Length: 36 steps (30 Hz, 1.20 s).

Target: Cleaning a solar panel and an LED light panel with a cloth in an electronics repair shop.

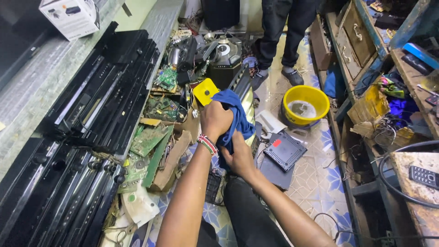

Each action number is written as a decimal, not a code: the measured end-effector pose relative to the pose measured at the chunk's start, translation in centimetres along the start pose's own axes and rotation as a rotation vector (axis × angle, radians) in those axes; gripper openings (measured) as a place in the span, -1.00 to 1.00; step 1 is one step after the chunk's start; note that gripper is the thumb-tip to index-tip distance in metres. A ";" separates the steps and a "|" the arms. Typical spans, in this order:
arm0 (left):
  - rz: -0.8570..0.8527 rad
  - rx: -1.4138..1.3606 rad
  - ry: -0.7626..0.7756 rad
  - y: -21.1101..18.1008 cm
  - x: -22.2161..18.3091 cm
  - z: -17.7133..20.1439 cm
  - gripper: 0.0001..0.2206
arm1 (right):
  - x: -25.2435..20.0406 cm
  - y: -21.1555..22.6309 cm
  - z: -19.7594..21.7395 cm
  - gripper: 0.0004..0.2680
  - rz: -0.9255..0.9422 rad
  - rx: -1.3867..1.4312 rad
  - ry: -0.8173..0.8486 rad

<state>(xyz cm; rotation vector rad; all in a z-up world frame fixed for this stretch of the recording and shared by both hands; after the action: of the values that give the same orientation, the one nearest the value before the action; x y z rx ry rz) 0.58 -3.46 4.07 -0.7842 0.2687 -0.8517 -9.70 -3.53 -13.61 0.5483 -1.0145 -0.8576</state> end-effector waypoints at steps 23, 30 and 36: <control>0.017 -0.002 -0.008 0.2 -0.1 -0.7 -0.77 | -0.4 -1.5 0.6 -0.51 -0.123 0.125 0.100; 0.021 0.004 -0.008 -0.1 -0.4 -0.6 -0.75 | -0.4 -1.2 1.0 -0.54 -0.114 0.123 0.102; 0.034 -0.001 -0.011 -0.4 -0.8 -0.5 -0.72 | -0.8 -1.7 0.9 -0.52 -0.128 0.131 0.098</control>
<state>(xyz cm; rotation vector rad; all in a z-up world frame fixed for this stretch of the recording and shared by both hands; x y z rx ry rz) -0.38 -3.27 3.92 -0.7833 0.2725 -0.8151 -11.30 -3.84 -14.90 0.7661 -0.9574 -0.8725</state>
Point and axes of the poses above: each hand's wrist, its own x-axis towards the middle knuckle, its own z-axis out of the back of the hand, y = z × x, the point moved 6 cm from there along x, towards the middle knuckle, and after that the axes turned 10 degrees about -y, right-handed, at the moved point
